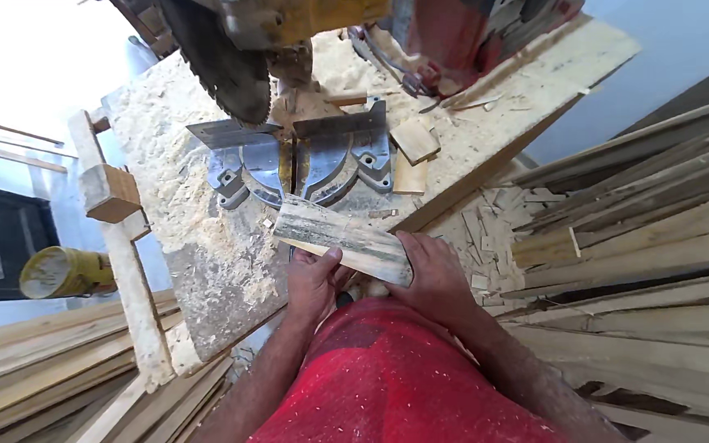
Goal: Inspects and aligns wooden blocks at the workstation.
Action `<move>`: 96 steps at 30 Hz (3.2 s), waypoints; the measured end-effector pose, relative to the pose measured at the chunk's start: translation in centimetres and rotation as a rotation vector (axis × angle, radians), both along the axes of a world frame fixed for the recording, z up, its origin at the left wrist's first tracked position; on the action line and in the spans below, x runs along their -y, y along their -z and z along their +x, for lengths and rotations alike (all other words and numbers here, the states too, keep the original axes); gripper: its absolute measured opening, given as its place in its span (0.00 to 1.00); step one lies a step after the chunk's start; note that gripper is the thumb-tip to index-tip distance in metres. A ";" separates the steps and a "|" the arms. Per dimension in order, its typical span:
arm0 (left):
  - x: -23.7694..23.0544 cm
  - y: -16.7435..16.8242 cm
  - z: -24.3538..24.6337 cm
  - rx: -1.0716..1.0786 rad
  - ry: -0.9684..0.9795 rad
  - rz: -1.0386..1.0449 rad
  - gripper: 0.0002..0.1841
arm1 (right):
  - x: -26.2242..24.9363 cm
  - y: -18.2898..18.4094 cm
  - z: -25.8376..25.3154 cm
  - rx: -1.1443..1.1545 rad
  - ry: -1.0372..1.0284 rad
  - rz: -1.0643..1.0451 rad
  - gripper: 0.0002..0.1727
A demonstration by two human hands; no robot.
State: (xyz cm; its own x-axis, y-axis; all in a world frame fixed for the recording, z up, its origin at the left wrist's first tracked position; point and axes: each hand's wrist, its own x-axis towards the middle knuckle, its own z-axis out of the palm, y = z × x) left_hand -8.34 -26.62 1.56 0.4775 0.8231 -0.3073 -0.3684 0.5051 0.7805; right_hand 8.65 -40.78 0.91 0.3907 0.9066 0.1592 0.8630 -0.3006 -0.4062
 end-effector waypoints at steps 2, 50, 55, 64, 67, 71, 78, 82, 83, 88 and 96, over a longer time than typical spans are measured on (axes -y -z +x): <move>0.0 0.0 0.0 -0.035 0.007 0.013 0.19 | -0.1 0.0 0.3 -0.035 -0.010 -0.040 0.54; -9.4 -0.5 -4.9 0.626 0.589 0.856 0.13 | 2.4 -2.0 -1.2 -0.227 -0.272 0.579 0.11; -10.2 0.1 -5.2 0.621 0.629 0.853 0.13 | 2.0 -2.2 -1.3 -0.239 -0.291 0.579 0.09; -10.5 0.9 -5.6 0.618 0.613 0.798 0.12 | 1.5 -2.0 -1.4 -0.254 -0.286 0.570 0.09; -10.7 1.0 -5.7 0.617 0.653 0.772 0.12 | 1.4 -2.1 -1.4 -0.245 -0.283 0.555 0.08; -11.1 1.6 -5.5 0.642 0.675 0.765 0.12 | 1.4 -2.0 -1.3 -0.244 -0.274 0.533 0.09; -8.7 0.7 -7.8 0.289 0.566 0.425 0.19 | 0.9 -2.3 -1.1 -0.485 -0.201 0.354 0.10; -6.5 0.7 -6.8 0.055 0.278 0.144 0.20 | 0.0 -2.8 -1.3 -1.078 0.004 -0.020 0.12; -6.1 0.6 -6.4 0.009 0.232 0.070 0.18 | -0.2 -2.6 -1.3 -1.178 0.036 -0.048 0.12; -5.1 0.8 -5.7 -0.132 0.161 -0.092 0.08 | -0.5 -1.2 -1.1 -1.399 0.072 -0.076 0.13; -5.6 1.9 -7.3 0.072 0.295 0.034 0.22 | 0.3 -0.7 -1.5 -1.089 0.035 0.073 0.14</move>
